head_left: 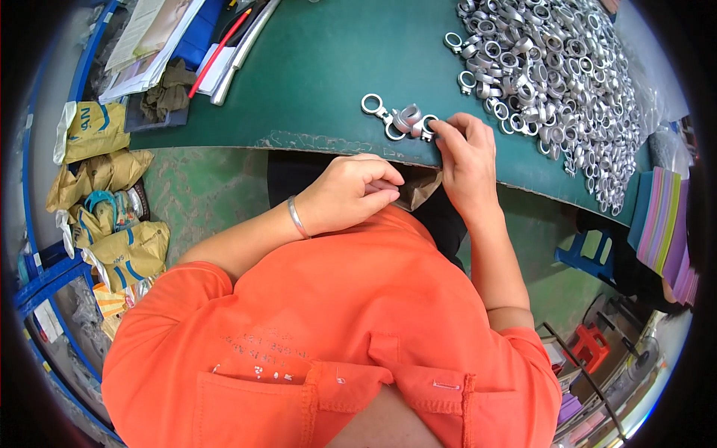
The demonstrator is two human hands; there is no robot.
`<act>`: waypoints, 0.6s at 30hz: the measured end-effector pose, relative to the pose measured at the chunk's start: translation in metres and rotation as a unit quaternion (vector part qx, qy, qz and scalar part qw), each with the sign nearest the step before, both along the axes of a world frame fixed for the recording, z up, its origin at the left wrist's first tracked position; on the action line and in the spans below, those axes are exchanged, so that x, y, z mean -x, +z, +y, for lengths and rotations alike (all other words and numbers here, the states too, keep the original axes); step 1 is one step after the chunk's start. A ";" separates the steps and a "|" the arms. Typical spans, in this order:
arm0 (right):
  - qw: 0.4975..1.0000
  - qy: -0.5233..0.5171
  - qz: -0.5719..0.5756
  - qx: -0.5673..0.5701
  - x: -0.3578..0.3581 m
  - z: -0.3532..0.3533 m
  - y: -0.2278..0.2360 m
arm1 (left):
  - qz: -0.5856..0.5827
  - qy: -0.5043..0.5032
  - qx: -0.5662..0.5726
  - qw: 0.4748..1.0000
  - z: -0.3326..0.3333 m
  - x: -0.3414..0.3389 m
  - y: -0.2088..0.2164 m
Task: The person assembles small metal fittings by hand, picking up rings and small cylindrical inserts from a large pile on a table and joining them together one by one.
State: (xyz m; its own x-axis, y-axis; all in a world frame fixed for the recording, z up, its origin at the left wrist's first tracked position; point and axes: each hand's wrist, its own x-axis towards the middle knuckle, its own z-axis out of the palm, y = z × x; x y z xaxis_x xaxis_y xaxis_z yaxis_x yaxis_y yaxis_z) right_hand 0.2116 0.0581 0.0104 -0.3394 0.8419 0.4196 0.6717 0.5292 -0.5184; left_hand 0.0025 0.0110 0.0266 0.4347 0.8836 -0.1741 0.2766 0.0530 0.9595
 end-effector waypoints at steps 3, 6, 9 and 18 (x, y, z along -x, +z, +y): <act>1.000 0.003 -0.020 -0.019 -0.005 0.004 -0.001 | -0.015 0.011 0.013 1.000 0.004 -0.001 0.007; 0.994 0.030 0.081 0.059 -0.005 -0.007 0.001 | -0.085 0.054 0.074 0.992 0.006 -0.002 0.007; 0.975 0.082 0.184 0.098 0.002 -0.022 0.008 | -0.211 0.104 0.113 0.965 0.007 -0.009 0.006; 0.849 0.068 0.437 0.290 0.006 -0.041 0.015 | -0.298 0.126 0.184 0.928 0.012 -0.008 0.018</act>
State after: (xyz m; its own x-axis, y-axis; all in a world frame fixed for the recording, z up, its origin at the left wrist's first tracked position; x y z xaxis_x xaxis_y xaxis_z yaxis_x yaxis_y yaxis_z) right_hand 0.2060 0.0168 0.0251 -0.2222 0.9710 0.0882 -0.1500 0.0554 -0.9871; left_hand 0.0105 0.0226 0.0449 0.3380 0.8985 -0.2800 -0.3635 0.3990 0.8418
